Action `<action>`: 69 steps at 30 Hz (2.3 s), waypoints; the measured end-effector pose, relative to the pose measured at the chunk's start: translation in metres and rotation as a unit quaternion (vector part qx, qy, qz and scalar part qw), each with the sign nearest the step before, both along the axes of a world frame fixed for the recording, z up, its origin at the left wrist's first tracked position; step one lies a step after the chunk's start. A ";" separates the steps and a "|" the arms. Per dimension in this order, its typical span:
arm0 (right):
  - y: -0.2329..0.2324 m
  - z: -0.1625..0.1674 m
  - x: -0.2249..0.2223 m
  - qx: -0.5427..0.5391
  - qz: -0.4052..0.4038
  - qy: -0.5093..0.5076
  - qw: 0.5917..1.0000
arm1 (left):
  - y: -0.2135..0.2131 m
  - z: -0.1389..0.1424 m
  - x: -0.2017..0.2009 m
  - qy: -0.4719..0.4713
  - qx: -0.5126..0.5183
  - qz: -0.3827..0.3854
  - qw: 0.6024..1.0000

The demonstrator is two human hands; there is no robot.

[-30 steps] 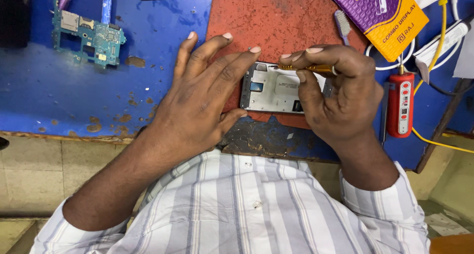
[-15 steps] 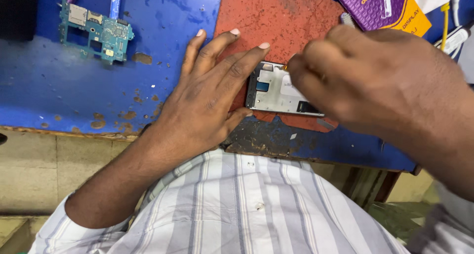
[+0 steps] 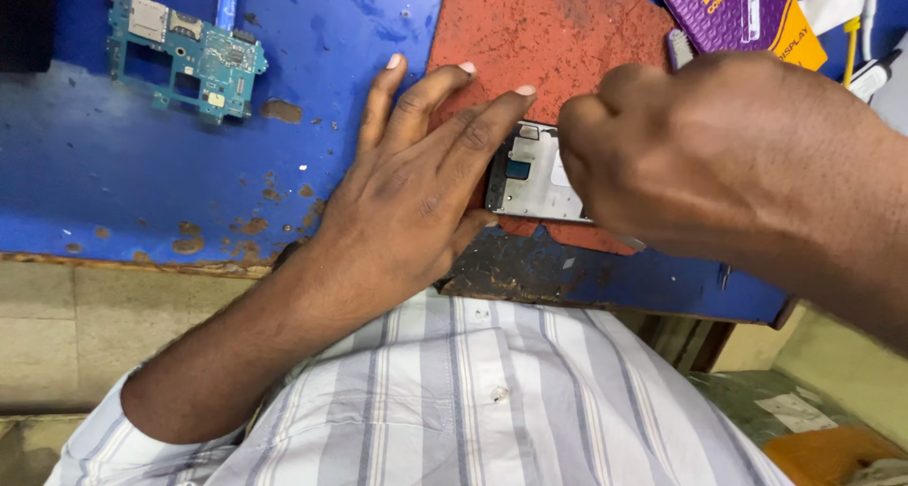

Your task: The person uses a screwdriver to fasten screws into the back frame of a smartphone. After securing the screws, the person picks up a display module and aligns it with the phone frame, then closes the device to complete the assembly.

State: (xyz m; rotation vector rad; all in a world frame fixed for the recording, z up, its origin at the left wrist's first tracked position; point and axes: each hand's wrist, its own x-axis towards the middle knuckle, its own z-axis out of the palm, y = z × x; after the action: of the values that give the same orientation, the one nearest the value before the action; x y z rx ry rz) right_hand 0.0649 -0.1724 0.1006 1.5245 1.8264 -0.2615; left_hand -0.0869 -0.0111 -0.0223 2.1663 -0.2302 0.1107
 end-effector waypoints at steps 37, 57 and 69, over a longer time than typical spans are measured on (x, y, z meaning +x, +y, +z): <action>-0.184 -0.087 -0.078 0.700 -0.496 0.399 0.326 | 0.016 0.006 -0.003 0.020 0.066 -0.022 0.997; -0.163 -0.133 -0.099 0.758 -0.451 0.290 0.372 | -0.021 0.009 0.003 -0.035 0.298 -0.071 0.951; -0.166 -0.125 -0.108 0.741 -0.445 0.224 0.449 | -0.069 0.016 0.035 -0.070 0.312 -0.151 0.936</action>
State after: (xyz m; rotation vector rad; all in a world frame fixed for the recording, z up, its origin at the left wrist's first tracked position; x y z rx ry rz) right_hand -0.0428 -0.3379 -0.0247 3.9231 1.0038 0.8740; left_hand -0.0519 -0.0804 -0.0061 2.7189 -0.7639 0.0122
